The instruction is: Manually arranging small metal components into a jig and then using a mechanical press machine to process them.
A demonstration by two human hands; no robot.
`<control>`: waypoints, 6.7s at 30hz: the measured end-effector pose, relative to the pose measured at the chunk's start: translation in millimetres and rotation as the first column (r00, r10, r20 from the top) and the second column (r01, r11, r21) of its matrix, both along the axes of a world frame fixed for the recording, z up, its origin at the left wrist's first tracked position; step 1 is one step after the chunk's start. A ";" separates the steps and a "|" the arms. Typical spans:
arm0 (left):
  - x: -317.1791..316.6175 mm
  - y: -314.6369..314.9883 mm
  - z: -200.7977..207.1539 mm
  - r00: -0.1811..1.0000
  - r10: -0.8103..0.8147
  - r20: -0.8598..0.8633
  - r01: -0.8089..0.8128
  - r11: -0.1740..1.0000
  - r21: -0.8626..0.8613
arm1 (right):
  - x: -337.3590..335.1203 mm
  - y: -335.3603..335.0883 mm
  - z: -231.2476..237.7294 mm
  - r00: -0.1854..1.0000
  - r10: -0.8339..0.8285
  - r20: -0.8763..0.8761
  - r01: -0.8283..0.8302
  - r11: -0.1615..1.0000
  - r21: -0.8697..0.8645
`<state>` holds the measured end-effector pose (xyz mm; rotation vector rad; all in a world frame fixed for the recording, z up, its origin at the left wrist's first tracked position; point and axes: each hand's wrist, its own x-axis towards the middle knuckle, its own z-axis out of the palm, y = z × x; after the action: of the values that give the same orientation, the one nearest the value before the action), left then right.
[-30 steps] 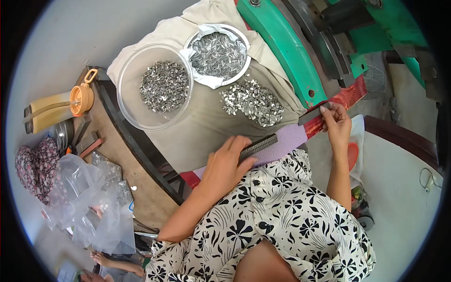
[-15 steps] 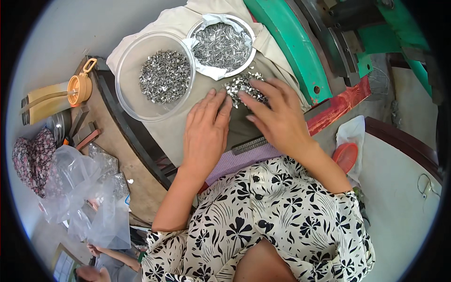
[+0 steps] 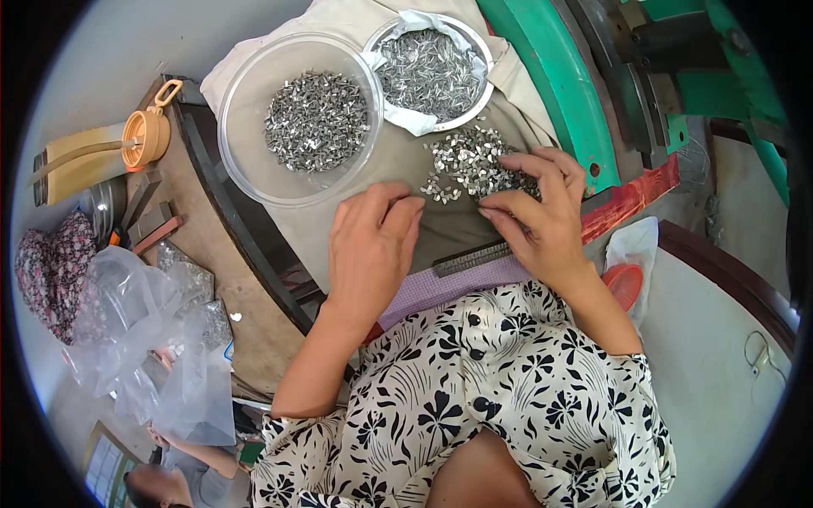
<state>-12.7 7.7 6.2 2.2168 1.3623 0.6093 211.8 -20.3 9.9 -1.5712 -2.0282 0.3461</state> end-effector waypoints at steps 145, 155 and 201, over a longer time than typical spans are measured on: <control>0.3 -16.6 8.5 0.975 -0.059 -0.214 0.064 0.998 0.017 | -17.6 34.6 -4.3 0.948 0.274 0.162 -0.282 0.959 0.029; 5.3 -24.0 1.8 0.991 0.071 -0.115 -0.082 0.992 -0.093 | -28.9 38.6 -5.7 0.969 0.228 0.092 -0.229 0.973 0.001; 14.1 -64.2 -13.5 0.995 -0.015 0.096 0.019 0.999 -0.032 | -9.7 33.3 0.9 0.955 0.291 0.049 -0.287 0.955 -0.073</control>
<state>1.4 -56.5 -7.3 2.1425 1.2950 0.6730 202.1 13.0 10.8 -1.3336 -2.3200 0.4849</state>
